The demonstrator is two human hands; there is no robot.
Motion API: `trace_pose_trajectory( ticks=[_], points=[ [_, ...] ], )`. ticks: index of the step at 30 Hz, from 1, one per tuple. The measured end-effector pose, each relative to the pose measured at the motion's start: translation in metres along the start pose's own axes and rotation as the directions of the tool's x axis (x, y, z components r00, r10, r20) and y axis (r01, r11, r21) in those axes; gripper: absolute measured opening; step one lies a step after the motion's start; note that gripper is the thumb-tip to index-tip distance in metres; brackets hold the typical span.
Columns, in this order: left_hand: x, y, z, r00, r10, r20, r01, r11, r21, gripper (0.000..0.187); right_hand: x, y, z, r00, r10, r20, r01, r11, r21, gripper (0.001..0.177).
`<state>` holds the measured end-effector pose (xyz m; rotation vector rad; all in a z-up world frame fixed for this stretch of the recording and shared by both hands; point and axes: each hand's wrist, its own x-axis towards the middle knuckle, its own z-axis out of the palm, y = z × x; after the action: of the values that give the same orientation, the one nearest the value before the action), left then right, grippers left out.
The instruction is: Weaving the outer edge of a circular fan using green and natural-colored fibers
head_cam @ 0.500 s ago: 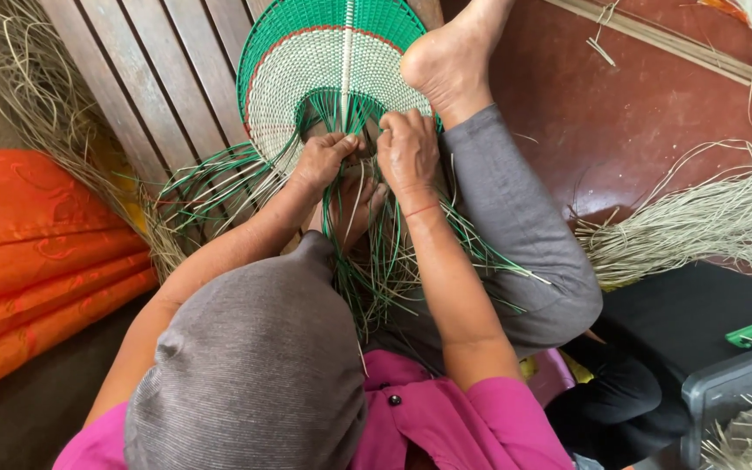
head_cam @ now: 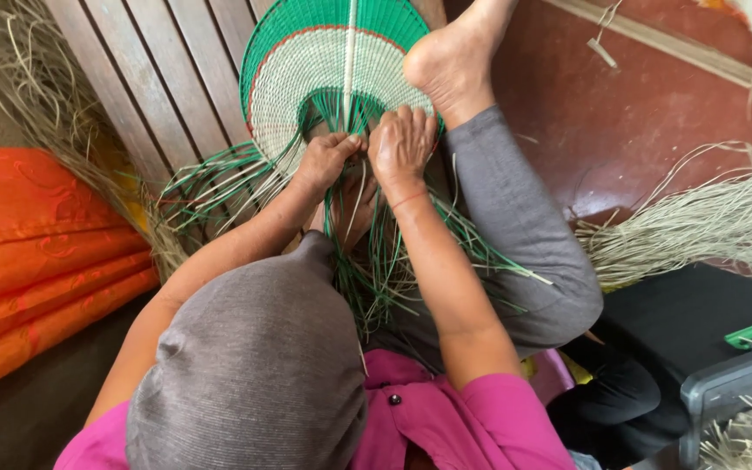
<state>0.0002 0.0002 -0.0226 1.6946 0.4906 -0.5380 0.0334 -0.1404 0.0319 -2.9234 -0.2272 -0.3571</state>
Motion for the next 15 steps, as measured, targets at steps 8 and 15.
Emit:
trace_pose_trajectory(
  ticks=[8,15],
  points=[
    [0.011,-0.004,-0.01,0.998,-0.06,0.013,0.059,0.992,0.111,0.031,-0.037,-0.022,-0.024,0.994,0.057,0.098,-0.079,0.969,0.234,0.016],
    [0.017,0.003,-0.015,0.99,-0.016,0.141,0.01,0.999,0.041,0.037,-0.084,-0.07,-0.041,0.935,-0.23,0.268,0.074,0.869,0.488,0.012]
  ],
)
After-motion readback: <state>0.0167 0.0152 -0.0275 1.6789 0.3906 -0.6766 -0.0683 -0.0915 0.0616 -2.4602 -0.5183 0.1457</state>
